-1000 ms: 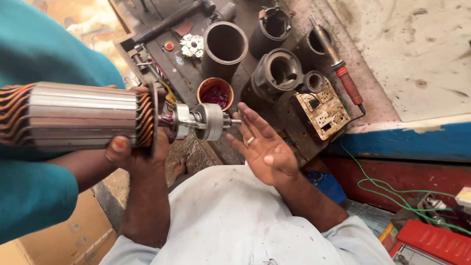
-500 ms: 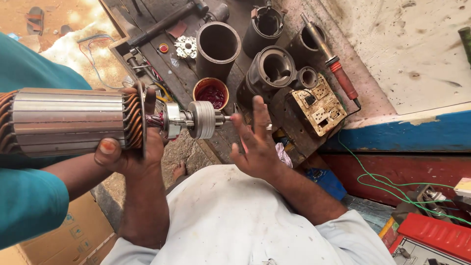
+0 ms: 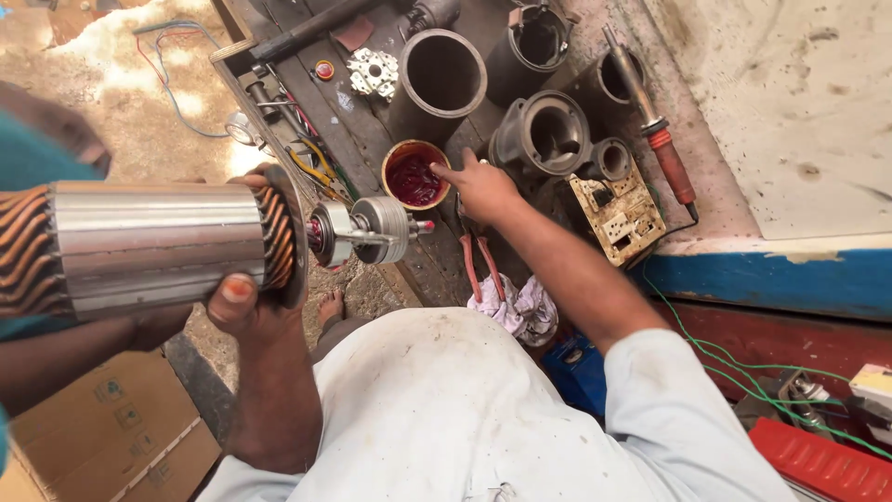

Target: Repairing or assembling an armature for an electric motor at a workbench.

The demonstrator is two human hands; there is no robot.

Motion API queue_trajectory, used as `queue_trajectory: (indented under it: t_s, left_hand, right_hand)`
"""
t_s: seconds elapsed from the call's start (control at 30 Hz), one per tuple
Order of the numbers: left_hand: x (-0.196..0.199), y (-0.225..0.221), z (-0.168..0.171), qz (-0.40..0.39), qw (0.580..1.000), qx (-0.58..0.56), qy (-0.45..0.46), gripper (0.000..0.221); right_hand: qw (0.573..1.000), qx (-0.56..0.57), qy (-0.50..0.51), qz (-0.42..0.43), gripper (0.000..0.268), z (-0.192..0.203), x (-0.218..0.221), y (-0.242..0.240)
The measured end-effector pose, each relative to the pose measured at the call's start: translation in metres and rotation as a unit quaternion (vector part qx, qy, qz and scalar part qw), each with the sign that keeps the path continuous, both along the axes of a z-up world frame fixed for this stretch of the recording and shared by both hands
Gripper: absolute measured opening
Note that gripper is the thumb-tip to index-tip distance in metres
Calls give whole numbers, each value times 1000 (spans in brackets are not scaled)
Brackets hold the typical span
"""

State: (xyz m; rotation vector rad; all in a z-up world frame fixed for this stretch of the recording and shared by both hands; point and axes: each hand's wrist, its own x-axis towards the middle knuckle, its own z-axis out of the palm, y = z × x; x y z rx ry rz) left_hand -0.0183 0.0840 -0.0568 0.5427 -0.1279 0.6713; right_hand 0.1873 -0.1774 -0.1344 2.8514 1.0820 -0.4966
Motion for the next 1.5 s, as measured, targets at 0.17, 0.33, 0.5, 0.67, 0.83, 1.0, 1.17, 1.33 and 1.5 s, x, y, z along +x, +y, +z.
queue_trajectory:
  t_s: [0.17,0.33,0.5,0.67,0.83,1.0,1.17,1.33,1.5]
  left_hand:
    - [-4,14,-18,18,999,-7,32,84]
    - [-2,23,-24,45,998,-12,46,84]
    - [-2,29,-37,41,997,-34,53,89]
    - [3,30,-33,33,997,-48,58,80]
    - [14,33,-33,22,999,-37,22,65]
    - [27,29,-24,37,998,-57,13,55]
    - [26,22,-55,3,992,-125,18,56]
    - [28,12,-43,-5,992,-118,33,61]
    - [30,12,-56,-1,993,-117,31,62]
  right_hand:
    - [993,-110,-3,34,74,-38,31,19]
    - [990,-104,-46,85,46,-90,53,18]
    - [989,-110,-50,87,32,-93,52,17]
    - [987,-137,-13,79,43,-57,45,22]
    - [998,-61,32,14,58,27,7,20]
    - [863,409,291,-57,64,109,-75,2]
    - [820,533,205,-20,60,103,-117,6]
    - [903,402,-132,71,54,81,-116,-3]
    - [873,383,-271,131,43,84,-108,-10]
